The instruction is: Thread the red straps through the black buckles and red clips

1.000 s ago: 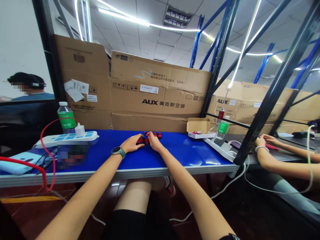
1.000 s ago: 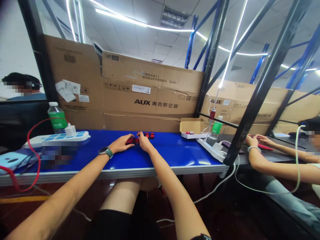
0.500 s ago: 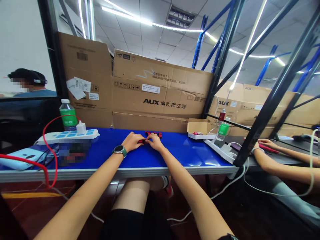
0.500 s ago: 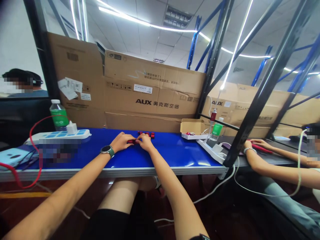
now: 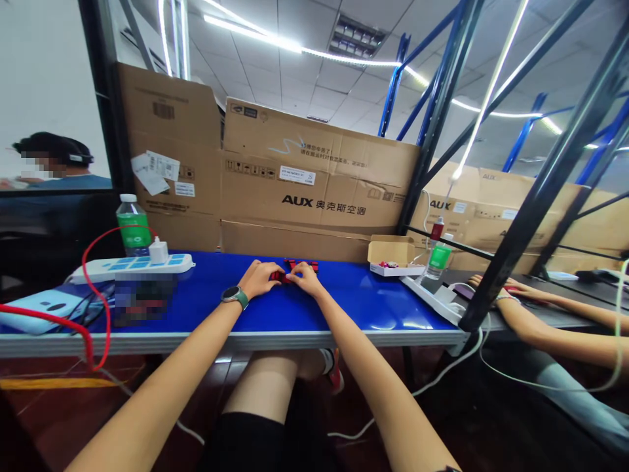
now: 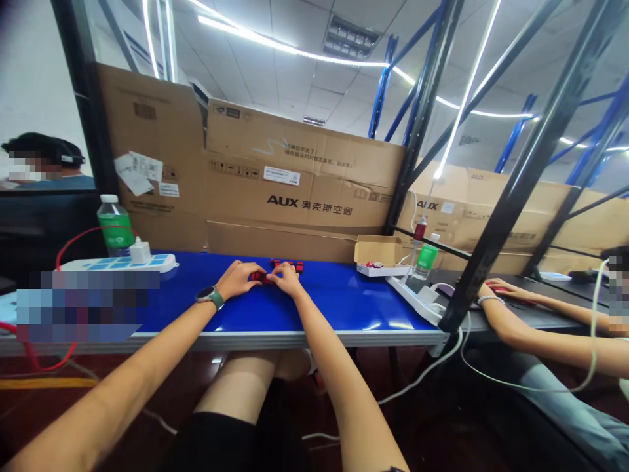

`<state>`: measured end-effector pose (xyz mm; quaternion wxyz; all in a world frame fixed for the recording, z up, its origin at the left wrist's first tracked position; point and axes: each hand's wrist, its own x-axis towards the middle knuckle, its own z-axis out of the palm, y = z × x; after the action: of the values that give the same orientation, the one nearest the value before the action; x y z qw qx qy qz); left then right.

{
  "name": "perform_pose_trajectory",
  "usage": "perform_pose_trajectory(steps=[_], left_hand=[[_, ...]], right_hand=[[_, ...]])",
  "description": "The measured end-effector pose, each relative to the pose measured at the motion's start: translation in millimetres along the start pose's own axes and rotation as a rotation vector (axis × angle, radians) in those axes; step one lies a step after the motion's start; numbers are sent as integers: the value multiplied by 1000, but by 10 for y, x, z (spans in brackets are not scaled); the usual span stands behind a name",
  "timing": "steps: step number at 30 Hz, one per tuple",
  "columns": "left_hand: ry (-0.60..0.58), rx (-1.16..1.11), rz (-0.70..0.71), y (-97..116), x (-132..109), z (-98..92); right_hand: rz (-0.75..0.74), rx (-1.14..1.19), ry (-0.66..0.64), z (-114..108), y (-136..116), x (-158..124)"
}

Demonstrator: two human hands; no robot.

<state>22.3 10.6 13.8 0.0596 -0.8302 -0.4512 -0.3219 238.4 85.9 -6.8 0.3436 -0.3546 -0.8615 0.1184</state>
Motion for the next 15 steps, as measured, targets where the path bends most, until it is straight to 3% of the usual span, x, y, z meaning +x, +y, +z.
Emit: perform_pose_trajectory(steps=[3, 7, 11, 15], left_hand=[[44, -10, -31, -3, 11, -3], [60, -15, -50, -55, 6, -4], [103, -29, -137, -171, -20, 28], [51, -98, -165, -294, -38, 67]], right_hand=[[-31, 314, 61, -25, -2, 8], [92, 590, 46, -98, 38, -47], [201, 674, 121, -147, 81, -88], [356, 640, 233, -217, 99, -72]])
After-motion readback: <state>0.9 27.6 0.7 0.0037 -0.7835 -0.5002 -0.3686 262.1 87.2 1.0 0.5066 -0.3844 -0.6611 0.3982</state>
